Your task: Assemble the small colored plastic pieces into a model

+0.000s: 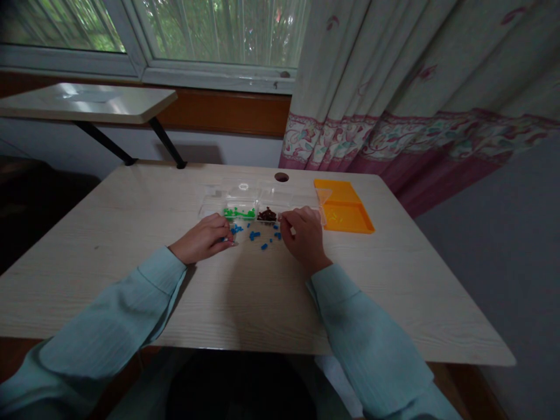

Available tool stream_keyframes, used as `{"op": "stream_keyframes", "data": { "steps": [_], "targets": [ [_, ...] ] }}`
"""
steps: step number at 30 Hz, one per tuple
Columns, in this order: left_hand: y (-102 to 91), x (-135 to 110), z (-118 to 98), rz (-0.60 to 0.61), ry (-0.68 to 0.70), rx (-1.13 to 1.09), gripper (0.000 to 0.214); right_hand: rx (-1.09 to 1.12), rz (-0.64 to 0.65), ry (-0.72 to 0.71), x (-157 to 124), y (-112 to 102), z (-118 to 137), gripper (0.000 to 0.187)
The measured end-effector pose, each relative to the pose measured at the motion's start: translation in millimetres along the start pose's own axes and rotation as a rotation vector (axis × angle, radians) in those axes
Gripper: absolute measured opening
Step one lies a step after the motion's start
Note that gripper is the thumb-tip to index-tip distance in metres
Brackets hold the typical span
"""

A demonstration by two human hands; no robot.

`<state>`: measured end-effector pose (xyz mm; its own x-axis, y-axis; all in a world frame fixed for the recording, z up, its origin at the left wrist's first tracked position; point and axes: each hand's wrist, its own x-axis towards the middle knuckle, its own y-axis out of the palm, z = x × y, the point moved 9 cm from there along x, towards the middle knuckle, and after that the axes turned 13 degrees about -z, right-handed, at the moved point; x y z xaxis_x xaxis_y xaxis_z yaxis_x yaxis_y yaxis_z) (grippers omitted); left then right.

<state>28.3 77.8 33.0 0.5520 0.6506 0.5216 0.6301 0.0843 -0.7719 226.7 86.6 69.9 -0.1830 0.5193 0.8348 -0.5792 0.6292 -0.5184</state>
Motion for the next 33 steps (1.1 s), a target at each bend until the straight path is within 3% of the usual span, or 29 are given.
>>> {"op": "stream_keyframes", "data": {
  "steps": [4,9,14,21,28,33],
  "targets": [
    [-3.5,3.1,1.1,-0.088,-0.061,-0.092,0.026,0.051,-0.01,-0.058,-2.2,3.2,15.1,0.015],
    [-8.7,4.6,11.8,-0.293,-0.347,-0.391,0.034,0.115,0.016,-0.157,-8.2,11.7,59.9,0.017],
    [-1.1,2.0,11.2,-0.347,-0.533,-0.606,0.04,0.131,-0.05,-0.171,-9.6,9.1,90.2,0.025],
    [2.9,4.7,1.4,-0.307,-0.503,-0.643,0.042,0.137,-0.124,-0.154,-5.9,-0.7,90.1,0.011],
    [0.4,5.8,-0.5,-0.314,-0.474,-0.609,0.037,0.139,-0.11,-0.153,-7.5,-0.5,89.5,0.009],
    [4.9,5.1,-1.0,-0.253,-0.462,-0.621,0.037,0.152,-0.151,-0.162,-5.7,-5.8,90.1,0.009]
  ]
}}
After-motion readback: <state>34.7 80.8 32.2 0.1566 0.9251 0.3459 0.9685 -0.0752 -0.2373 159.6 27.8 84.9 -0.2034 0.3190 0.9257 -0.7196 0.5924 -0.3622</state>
